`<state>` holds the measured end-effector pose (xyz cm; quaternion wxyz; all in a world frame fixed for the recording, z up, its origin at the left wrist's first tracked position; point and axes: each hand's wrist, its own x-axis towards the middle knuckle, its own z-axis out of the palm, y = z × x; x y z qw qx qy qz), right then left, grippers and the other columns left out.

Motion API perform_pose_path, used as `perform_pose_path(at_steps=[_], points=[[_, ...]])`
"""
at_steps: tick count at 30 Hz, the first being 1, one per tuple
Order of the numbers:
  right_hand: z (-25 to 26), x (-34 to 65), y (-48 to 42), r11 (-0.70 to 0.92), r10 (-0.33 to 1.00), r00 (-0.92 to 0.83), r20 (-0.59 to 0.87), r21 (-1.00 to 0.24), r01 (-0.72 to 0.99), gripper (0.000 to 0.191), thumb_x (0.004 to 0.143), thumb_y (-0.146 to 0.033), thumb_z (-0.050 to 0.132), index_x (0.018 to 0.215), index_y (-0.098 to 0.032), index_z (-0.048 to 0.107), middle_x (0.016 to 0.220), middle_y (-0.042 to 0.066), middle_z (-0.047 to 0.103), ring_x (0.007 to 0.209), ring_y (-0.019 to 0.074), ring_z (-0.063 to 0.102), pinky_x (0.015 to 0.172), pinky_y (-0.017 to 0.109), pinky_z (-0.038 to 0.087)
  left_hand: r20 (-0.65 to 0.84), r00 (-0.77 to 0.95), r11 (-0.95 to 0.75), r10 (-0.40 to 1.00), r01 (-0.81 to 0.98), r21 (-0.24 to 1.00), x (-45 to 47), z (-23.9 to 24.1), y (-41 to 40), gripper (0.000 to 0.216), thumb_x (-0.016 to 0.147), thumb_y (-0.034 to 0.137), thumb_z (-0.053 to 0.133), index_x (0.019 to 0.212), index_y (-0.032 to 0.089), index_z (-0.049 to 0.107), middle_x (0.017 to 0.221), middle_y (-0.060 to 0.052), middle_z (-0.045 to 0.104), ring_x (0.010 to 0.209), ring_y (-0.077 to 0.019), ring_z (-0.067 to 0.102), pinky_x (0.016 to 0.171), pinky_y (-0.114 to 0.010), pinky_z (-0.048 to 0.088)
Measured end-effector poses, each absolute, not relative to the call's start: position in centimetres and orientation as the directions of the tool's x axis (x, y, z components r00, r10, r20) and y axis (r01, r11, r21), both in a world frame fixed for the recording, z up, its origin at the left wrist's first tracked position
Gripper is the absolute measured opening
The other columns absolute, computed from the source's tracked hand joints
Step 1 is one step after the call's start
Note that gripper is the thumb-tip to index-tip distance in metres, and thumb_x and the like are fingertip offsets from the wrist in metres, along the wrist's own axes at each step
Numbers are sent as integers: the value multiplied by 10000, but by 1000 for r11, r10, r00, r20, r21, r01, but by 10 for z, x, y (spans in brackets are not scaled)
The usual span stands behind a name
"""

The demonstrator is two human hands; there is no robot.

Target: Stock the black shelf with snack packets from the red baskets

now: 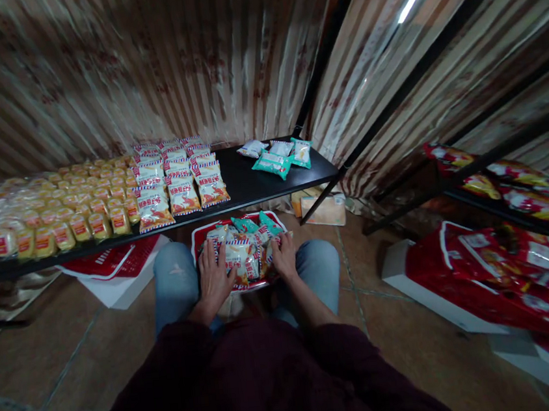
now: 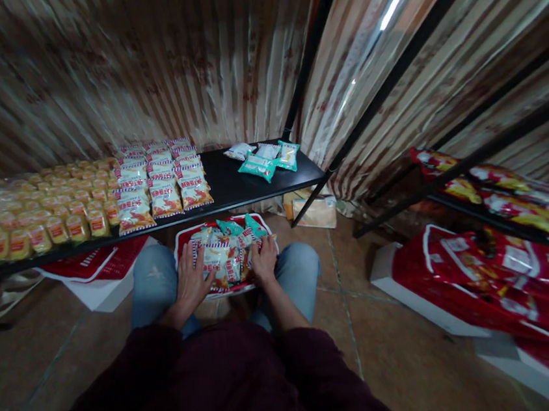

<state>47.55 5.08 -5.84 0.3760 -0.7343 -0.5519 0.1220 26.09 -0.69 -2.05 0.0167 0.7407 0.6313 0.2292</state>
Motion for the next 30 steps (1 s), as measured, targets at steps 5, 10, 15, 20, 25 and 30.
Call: perform_pose_path(at_steps=[5, 10, 15, 20, 25, 30], points=[[-56, 467, 46, 55, 933, 171, 315, -597, 800, 504, 888, -435, 399, 1273, -138, 532, 1400, 150, 478, 1356, 287, 340, 1102, 498, 288, 359, 129, -263, 925, 897, 355, 270, -24, 11, 593, 849, 285, 517, 1404, 129, 376, 1536, -201, 243, 1442, -339, 151, 1111, -536, 277], [-53, 470, 49, 102, 947, 109, 302, -604, 790, 592, 860, -417, 475, 1361, -106, 425, 1425, 173, 438, 1348, 270, 365, 1087, 447, 338, 349, 108, -257, 931, 873, 414, 273, -37, 25, 572, 871, 324, 488, 1375, 73, 385, 1489, -242, 317, 1422, -333, 226, 1107, -540, 294], [-53, 478, 51, -133, 903, 347, 255, -601, 788, 552, 822, -440, 548, 1278, -129, 524, 1452, 192, 379, 1363, 333, 304, 1079, 520, 309, 375, 105, -258, 921, 887, 384, 271, -33, 25, 577, 867, 387, 494, 1352, 81, 431, 1505, -218, 305, 1440, -338, 153, 1135, -539, 225], [-53, 475, 52, -105, 937, 297, 182, -665, 739, 544, 871, -461, 459, 1321, -159, 500, 1437, 167, 405, 1337, 292, 362, 1076, 478, 321, 312, -140, -29, 940, 876, 481, 267, -32, 18, 785, 831, 486, 517, 1439, 46, 287, 1515, -271, 231, 1426, -379, 169, 1102, -575, 234], [-49, 460, 52, 36, 964, 125, 235, -577, 816, 522, 885, -502, 444, 1326, -232, 516, 1501, 92, 349, 1387, 284, 268, 1107, 494, 254, 310, -74, -101, 948, 853, 512, 286, -33, 14, 680, 877, 422, 439, 1441, 72, 291, 1509, -238, 279, 1421, -333, 214, 1108, -537, 251], [-42, 472, 57, -20, 981, 134, 139, -616, 788, 534, 933, -492, 336, 1356, -198, 477, 1378, 105, 518, 1268, 250, 446, 1064, 423, 326, 295, 33, -157, 955, 899, 408, 285, -31, 16, 687, 869, 451, 450, 1420, 55, 339, 1486, -238, 337, 1403, -344, 262, 1110, -522, 248]])
